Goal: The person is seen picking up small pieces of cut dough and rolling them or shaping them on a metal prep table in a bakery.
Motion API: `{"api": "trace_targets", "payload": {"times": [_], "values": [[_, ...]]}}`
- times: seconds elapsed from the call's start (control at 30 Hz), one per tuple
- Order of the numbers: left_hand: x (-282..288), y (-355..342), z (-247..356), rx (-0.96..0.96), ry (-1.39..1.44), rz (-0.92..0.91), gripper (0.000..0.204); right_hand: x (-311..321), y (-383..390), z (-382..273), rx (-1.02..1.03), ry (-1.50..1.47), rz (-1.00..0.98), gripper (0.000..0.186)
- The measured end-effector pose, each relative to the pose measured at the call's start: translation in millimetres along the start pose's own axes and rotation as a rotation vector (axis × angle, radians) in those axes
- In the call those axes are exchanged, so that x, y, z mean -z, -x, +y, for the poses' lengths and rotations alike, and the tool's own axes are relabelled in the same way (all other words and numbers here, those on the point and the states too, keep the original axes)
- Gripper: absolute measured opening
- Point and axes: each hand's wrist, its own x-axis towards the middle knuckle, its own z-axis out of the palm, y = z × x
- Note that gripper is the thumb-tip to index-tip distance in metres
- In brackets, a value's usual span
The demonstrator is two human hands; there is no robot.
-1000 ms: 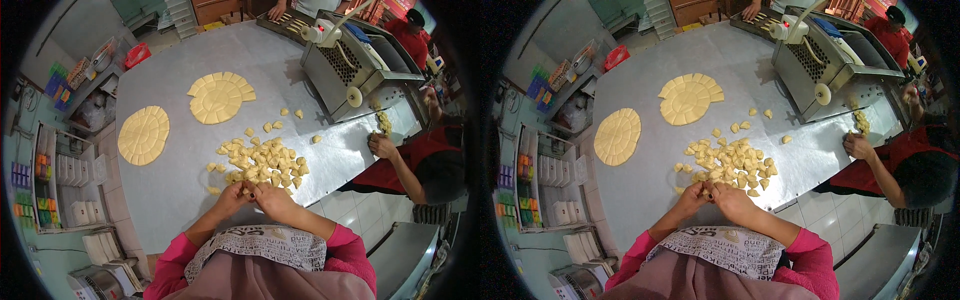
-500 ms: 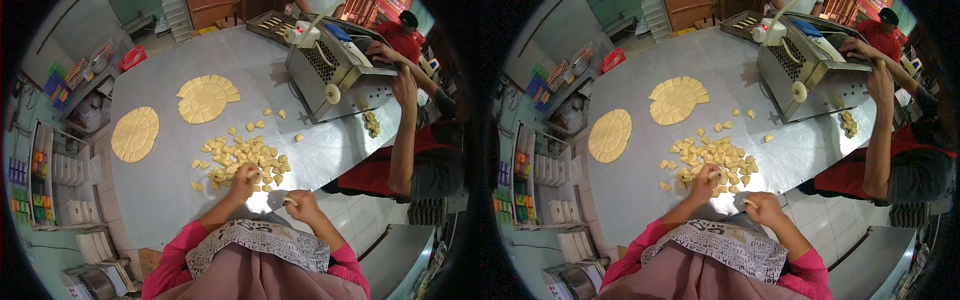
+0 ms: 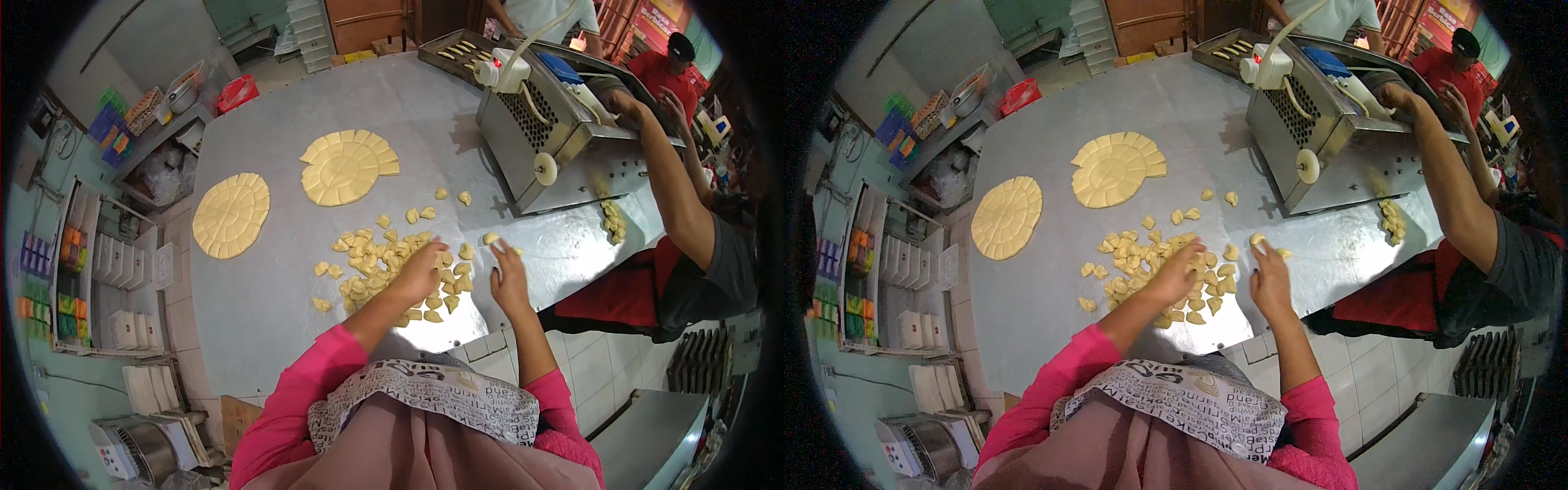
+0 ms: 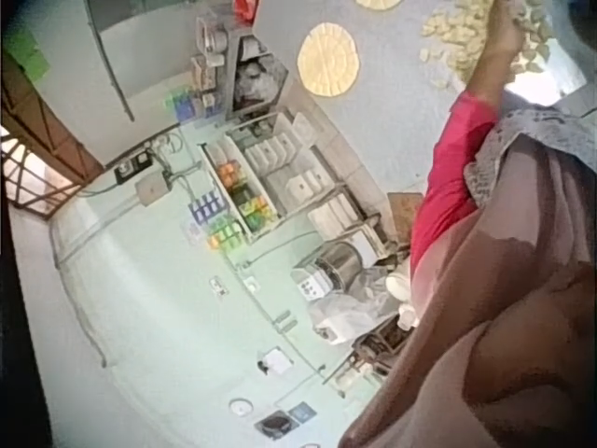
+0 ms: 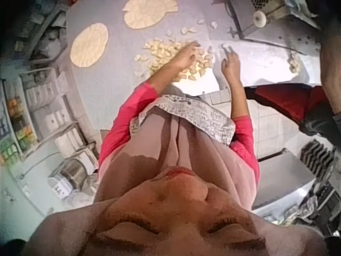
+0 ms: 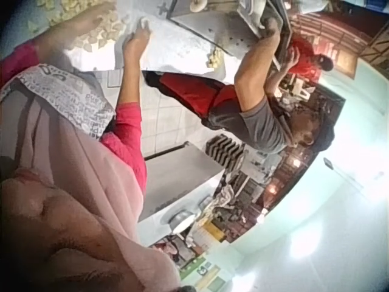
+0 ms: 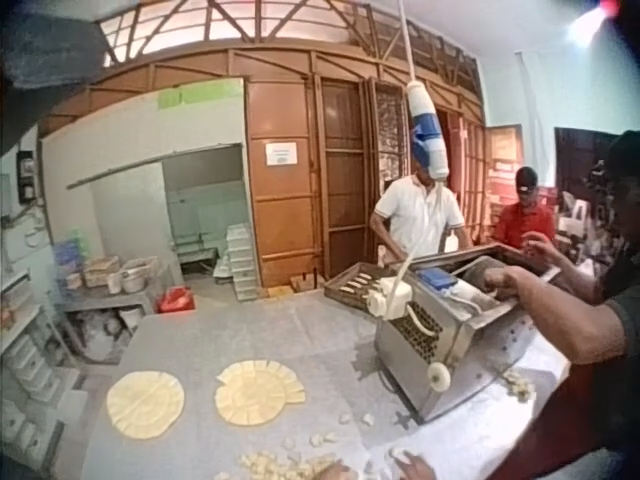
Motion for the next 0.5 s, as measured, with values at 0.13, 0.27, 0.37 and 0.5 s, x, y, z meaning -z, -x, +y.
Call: {"api": "trace_targets", "payload": {"times": [0.13, 0.27, 0.37, 0.5], "values": [[59, 60, -24, -0.063, -0.193, 0.495, 0.048, -35, -36, -17, 0.044, -0.209, -0.215, 0.042], [57, 110, -50, 0.376, -0.289, 0.426, 0.066, -95, -68, -21, -0.029, -0.262, -0.360, 0.046], [38, 111, -43, 0.280, -0.518, 0.388, 0.077, -98, -91, -51, -0.235, -0.116, -0.568, 0.060], [22, 96, -34, 0.201, -0.626, 0.347, 0.090, -110, -82, -47, -0.170, -0.088, -0.769, 0.065]]}}
